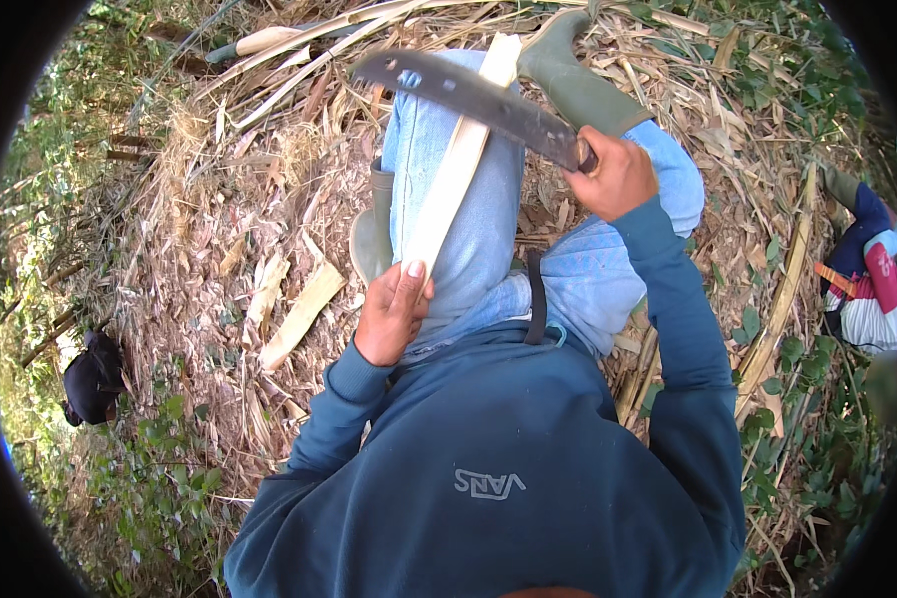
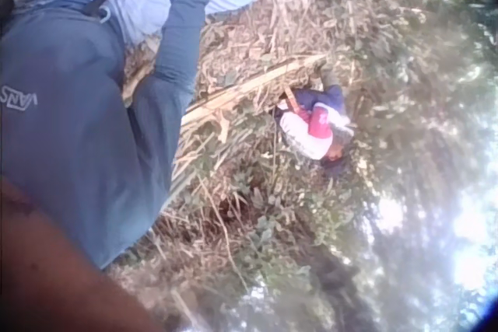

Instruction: The person sits on the ground and uses a machete to shave and shape a long piece of bamboo. They repeatedly strike the bamboo to remove thin strips, gradually refining its form.

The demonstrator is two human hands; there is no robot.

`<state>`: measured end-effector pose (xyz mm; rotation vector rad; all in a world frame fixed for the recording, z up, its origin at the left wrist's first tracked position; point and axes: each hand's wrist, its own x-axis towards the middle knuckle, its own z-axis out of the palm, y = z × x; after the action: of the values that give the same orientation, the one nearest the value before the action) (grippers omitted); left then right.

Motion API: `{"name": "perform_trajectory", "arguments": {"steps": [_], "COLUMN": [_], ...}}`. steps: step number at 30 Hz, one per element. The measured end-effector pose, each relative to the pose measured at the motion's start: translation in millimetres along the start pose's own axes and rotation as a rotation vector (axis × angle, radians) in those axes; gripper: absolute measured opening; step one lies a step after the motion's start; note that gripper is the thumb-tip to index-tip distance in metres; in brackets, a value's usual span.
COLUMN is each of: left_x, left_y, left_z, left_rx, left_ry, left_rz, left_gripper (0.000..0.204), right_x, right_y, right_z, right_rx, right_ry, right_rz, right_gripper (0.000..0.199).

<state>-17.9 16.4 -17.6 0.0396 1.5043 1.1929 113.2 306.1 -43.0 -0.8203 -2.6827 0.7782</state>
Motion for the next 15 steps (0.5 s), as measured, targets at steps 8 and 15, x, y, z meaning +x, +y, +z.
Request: {"name": "perform_trajectory", "arguments": {"steps": [8,15], "left_x": [-2.5,-2.9], "left_y": [-5.5,-8.8], "left_z": [-5.5,-6.0], "left_rx": [0.052,0.052], "left_ry": [0.002,-0.003], "left_rz": [0.018,0.037], "left_gripper": [0.040,0.039], "right_x": [0.8,7.7], "right_y": [11.0,6.3], "right_z": [5.8,9.5], "right_rx": [-0.022,-0.024], "right_ry": [0.060,0.068], "right_rz": [-0.202,-0.168], "right_gripper": [0.020,0.024]}}
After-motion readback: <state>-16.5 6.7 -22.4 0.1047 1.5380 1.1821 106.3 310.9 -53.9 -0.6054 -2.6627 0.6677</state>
